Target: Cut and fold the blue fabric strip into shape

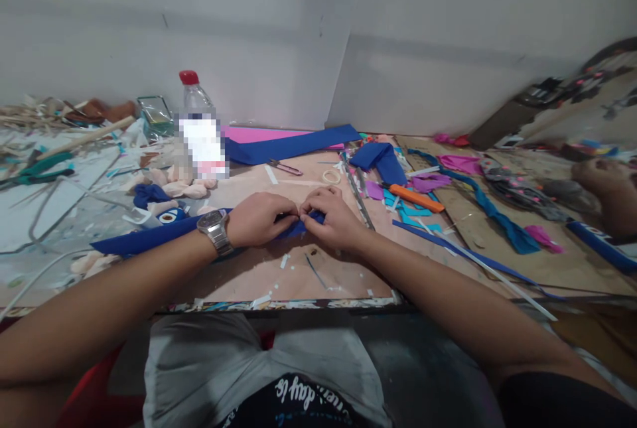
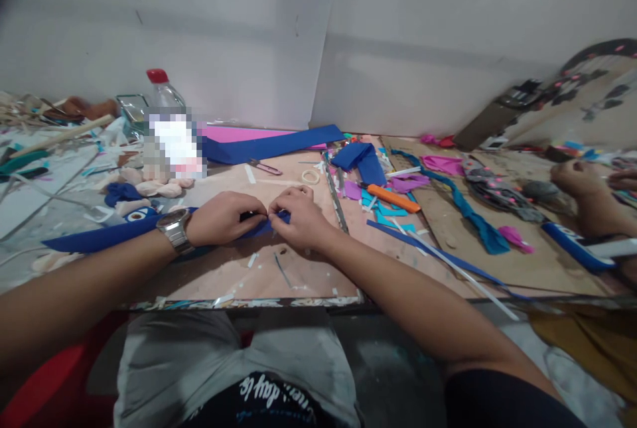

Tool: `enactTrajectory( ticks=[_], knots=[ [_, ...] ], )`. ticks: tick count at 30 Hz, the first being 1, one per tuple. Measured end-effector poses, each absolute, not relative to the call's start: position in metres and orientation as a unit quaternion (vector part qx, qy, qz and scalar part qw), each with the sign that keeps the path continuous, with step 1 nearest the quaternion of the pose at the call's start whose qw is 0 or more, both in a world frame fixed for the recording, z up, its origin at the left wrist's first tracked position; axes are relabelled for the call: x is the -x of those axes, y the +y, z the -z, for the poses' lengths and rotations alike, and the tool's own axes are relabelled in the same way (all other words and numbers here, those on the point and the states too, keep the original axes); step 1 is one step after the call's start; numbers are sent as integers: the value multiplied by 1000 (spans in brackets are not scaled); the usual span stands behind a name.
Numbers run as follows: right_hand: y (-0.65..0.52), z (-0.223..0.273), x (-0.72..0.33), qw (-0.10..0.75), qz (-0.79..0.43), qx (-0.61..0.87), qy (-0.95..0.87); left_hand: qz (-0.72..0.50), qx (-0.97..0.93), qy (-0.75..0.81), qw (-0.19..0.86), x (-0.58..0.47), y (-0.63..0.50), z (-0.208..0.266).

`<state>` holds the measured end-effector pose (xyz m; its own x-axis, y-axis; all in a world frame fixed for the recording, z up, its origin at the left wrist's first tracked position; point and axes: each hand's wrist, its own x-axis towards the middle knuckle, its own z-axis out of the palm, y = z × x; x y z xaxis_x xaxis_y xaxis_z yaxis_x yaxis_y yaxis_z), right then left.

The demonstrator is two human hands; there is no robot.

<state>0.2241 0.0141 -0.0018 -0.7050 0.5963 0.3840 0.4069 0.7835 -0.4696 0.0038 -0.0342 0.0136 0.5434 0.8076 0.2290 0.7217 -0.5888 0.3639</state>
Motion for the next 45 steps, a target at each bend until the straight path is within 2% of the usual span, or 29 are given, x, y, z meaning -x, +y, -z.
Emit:
enactTrajectory(
  ticks=[12, 24, 28, 34, 40, 45],
  knots=[
    [15, 2, -225, 238, -150, 263, -923, -193, -843, 451, 222, -1, -31, -16],
    [10, -4, -224, 216, -123, 256, -934, -184, -833, 468, 232, 2, -29, -18],
    [11, -3, -224, 218, -115, 260, -934, -156, -829, 498, 200, 2, -27, -16],
    [12, -4, -226, 227, -119, 277, -926, -125, -820, 551, 88, 7, -26, -20],
    [10, -5, -224, 209, -126, 256, -935, -120, -849, 478, 191, 2, -30, -25],
    [11, -5, -224, 198, -124, 272, -934, -109, -836, 498, 205, 0, -31, -23]
  ],
)
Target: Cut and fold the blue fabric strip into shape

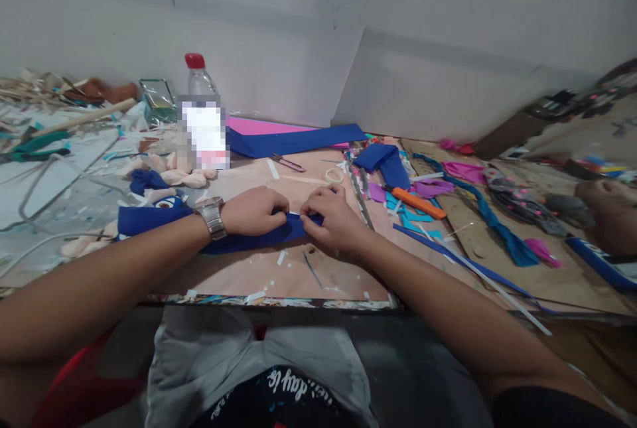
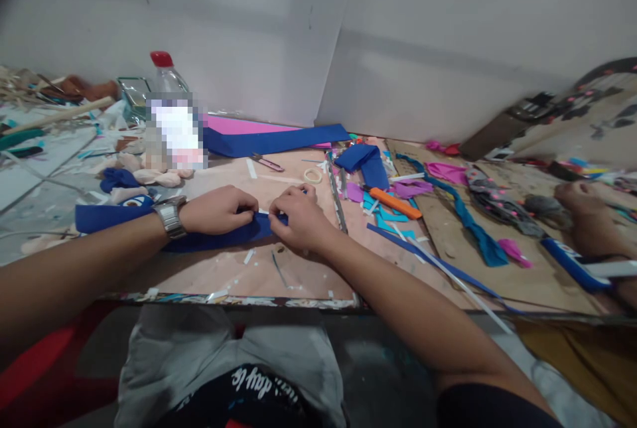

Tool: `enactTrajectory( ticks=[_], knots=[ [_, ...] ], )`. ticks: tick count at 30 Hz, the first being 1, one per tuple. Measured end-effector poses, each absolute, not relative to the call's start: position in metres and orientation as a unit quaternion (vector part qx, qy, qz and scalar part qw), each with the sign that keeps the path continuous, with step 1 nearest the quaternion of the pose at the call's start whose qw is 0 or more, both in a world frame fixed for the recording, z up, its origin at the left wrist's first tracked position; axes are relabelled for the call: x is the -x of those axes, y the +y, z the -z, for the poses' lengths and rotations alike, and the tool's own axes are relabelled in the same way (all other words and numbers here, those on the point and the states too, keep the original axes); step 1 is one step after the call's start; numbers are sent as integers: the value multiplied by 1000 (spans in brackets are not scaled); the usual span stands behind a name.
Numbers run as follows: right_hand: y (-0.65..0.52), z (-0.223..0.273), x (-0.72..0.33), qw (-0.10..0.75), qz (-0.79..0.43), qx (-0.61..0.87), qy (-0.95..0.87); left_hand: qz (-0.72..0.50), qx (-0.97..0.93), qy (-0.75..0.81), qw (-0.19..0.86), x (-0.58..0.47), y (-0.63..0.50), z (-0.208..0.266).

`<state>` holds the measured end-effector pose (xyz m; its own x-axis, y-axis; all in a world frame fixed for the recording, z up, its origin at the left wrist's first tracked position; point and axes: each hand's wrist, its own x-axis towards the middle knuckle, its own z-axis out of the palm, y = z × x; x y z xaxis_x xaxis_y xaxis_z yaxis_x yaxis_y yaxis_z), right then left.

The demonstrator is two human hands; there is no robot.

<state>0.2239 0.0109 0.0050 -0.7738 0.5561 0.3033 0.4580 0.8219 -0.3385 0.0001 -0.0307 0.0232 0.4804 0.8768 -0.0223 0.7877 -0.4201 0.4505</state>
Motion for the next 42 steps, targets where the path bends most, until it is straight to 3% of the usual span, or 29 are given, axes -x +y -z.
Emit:
enactTrajectory(
  ticks=[16, 24, 30, 42],
  knots=[
    [12, 1, -224, 233, -133, 224, -937, -91, -817, 458, 340, 4, -25, -16],
    [10, 0, -224, 269, -101, 196, -938, -100, -820, 470, 311, 6, -25, -17],
    [10, 1, -225, 268, -99, 194, -938, -84, -758, 491, 422, 5, -26, -17],
    [7, -1, -224, 256, -112, 248, -927, -162, -813, 459, 319, 2, -27, -19]
  ],
)
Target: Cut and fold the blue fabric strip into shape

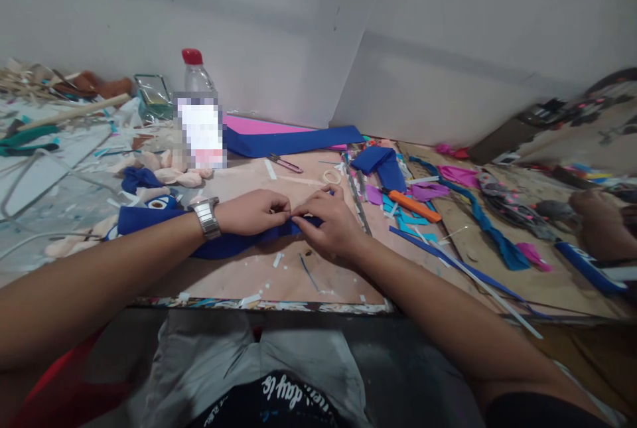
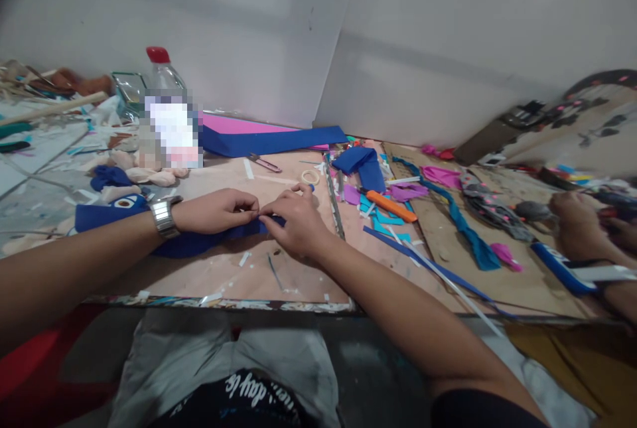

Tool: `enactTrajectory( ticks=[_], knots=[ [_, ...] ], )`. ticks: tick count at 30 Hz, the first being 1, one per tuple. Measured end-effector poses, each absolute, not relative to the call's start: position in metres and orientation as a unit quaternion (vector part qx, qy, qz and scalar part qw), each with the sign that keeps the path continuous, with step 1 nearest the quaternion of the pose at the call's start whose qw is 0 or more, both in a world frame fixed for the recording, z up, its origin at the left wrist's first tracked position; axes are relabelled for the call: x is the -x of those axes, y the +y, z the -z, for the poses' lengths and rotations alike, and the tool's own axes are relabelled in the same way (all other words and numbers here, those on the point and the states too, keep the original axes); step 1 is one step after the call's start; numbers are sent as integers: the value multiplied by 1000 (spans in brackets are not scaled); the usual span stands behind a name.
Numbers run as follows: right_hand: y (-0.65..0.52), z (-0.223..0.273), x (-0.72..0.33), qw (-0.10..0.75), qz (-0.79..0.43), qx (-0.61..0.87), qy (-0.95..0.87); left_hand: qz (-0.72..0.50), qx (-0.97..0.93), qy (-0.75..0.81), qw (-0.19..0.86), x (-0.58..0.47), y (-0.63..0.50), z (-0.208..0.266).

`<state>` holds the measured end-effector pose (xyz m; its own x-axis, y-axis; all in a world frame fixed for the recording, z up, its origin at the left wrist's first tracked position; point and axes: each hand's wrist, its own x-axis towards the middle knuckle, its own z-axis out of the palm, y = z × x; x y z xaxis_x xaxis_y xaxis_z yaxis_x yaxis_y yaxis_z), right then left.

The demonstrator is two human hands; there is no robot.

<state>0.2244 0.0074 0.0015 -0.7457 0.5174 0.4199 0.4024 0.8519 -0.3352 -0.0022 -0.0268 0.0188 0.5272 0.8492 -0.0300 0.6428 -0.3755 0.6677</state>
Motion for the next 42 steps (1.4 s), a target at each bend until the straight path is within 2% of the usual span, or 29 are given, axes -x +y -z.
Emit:
enactTrajectory(
  ticks=[7, 11, 16, 30, 42],
  knots=[
    [3, -8, -223, 249, -113, 278, -921, -198, -821, 481, 235, -6, -35, -20],
    [2, -9, -222, 229, -107, 289, -923, -179, -843, 486, 144, -9, -37, -18],
    [4, -9, -222, 218, -102, 291, -926, -151, -860, 477, 100, -9, -36, -15],
    [8, -9, -223, 203, -103, 284, -931, -168, -851, 483, 115, -7, -35, -12],
    [7, -10, -225, 204, -87, 258, -940, -195, -843, 471, 169, -7, -37, -16]
  ],
)
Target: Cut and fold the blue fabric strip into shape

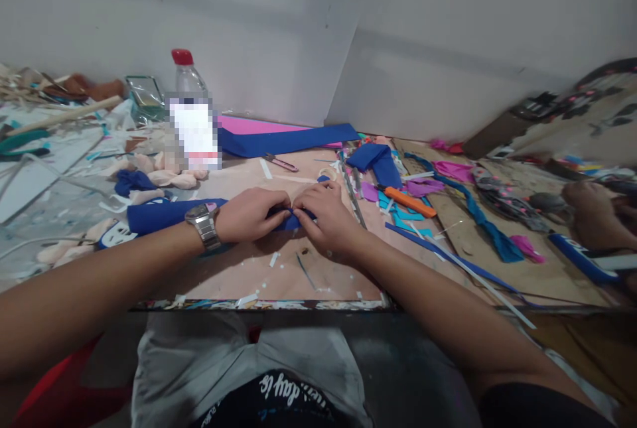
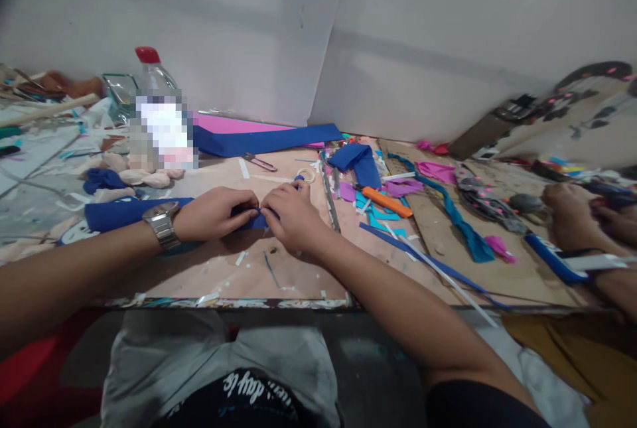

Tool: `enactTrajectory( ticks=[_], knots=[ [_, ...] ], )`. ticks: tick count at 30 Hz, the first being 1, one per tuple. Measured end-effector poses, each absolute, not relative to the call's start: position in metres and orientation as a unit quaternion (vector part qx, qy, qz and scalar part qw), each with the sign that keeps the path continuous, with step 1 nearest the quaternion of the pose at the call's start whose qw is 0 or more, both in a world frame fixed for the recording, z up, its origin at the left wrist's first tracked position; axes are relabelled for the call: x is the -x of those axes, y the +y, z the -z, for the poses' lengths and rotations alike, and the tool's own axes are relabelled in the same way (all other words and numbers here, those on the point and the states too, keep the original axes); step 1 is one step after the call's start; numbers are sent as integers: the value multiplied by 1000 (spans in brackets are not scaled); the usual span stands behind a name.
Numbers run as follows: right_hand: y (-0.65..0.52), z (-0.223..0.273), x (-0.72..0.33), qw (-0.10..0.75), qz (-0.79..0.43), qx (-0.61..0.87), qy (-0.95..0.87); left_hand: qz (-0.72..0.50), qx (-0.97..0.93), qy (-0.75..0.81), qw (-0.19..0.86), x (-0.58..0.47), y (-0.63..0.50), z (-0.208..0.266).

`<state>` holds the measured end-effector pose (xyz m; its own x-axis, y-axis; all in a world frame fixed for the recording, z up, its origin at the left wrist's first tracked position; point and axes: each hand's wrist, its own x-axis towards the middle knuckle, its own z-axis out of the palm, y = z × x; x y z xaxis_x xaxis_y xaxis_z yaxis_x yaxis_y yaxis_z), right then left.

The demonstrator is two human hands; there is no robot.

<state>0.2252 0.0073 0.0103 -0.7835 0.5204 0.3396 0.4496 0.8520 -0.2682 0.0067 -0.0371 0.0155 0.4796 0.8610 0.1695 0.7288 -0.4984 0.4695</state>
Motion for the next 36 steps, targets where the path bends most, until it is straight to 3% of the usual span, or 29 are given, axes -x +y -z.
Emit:
enactTrajectory(
  ticks=[11, 23, 36],
  knots=[
    [9, -7, -225, 222, -102, 258, -935, -171, -848, 464, 190, -4, -37, -17],
    [8, -6, -224, 221, -117, 219, -943, -98, -830, 465, 292, 0, -33, -21],
    [8, -5, -225, 239, -115, 227, -937, -131, -813, 446, 351, 7, -23, -19]
  ],
)
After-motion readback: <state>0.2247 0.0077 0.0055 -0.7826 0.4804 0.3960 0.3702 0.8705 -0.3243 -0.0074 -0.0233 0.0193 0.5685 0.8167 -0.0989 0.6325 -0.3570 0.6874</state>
